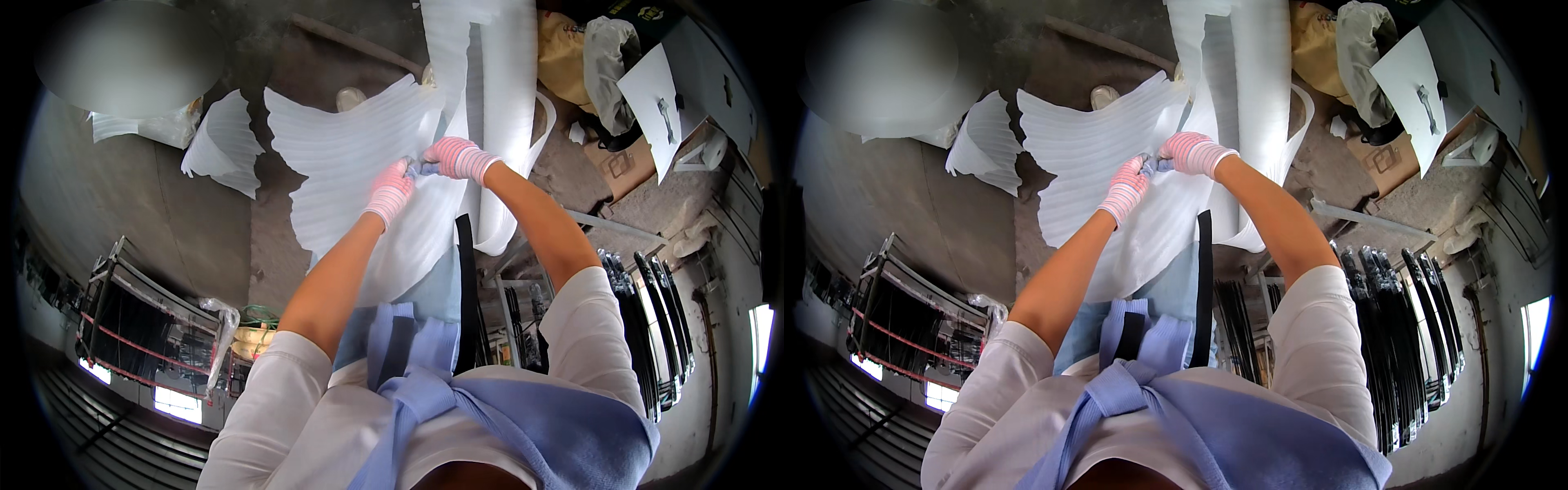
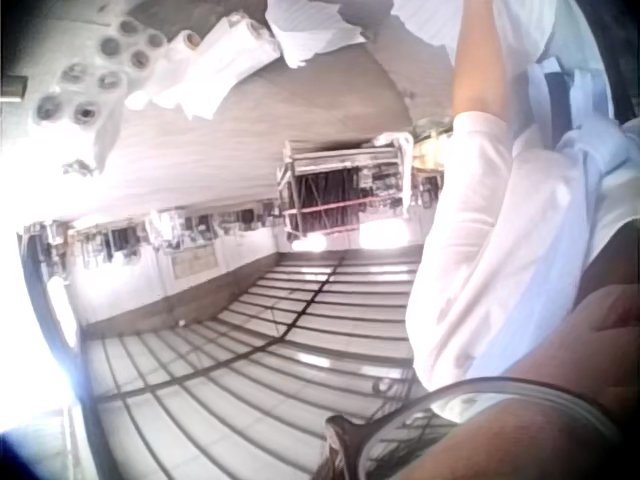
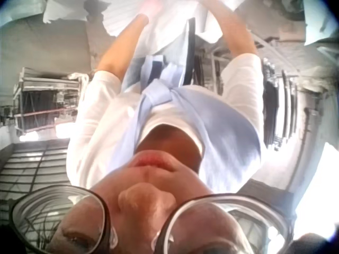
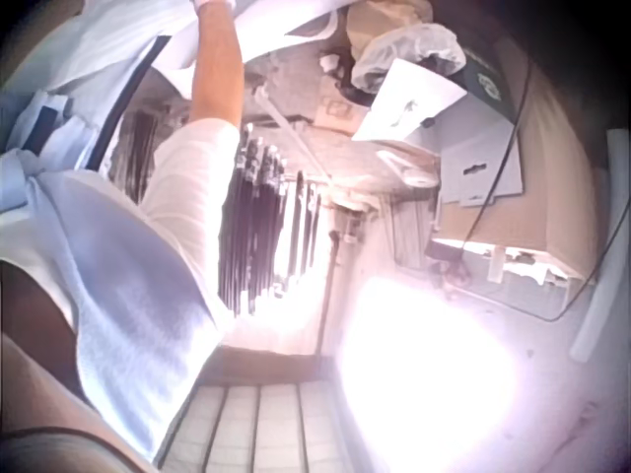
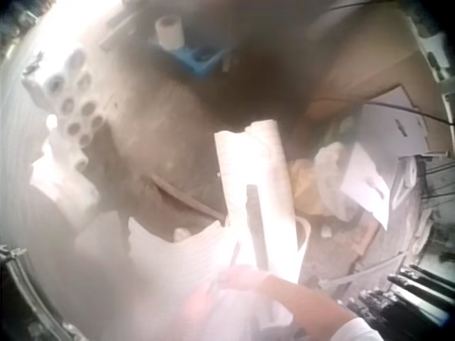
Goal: The person walks through a warehouse carrying a roll of white material. They unroll a large sheet of the material on the floor and use scissors to cut a section from it. The person then folds the cut piece and places it on a pile of other cut pieces.
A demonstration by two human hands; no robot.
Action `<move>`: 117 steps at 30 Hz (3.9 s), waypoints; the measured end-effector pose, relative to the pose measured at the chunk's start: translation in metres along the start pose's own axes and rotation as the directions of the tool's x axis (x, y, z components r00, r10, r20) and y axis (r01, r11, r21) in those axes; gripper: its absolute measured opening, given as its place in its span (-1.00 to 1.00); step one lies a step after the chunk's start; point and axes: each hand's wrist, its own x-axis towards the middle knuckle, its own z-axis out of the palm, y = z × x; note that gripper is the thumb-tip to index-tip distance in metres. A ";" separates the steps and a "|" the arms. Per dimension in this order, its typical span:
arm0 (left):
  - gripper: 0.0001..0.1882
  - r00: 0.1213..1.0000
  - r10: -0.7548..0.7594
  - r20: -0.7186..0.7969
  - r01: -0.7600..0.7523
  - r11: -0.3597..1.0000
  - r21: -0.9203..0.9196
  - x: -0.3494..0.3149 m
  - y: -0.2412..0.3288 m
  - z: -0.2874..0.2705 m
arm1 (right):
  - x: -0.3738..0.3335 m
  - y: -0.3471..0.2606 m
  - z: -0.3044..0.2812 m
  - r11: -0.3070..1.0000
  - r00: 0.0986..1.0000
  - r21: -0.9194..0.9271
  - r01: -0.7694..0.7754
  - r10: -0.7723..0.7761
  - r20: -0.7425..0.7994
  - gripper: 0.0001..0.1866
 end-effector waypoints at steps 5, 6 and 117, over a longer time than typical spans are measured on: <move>-0.81 0.862 0.502 0.067 -0.496 0.811 0.311 -0.018 -0.010 0.015 | 0.003 0.029 0.065 0.983 0.860 0.184 0.025 0.073 -0.505 -0.82; -0.80 0.865 0.501 0.015 -0.476 0.811 0.339 -0.018 -0.011 0.017 | 0.000 0.023 0.073 0.972 0.836 0.229 -0.043 0.161 -0.525 -0.85; -0.55 0.123 0.869 0.479 -0.992 0.114 0.048 -0.423 0.230 -0.003 | -0.249 -0.167 -0.134 0.764 0.191 0.298 0.573 0.229 -0.955 -0.76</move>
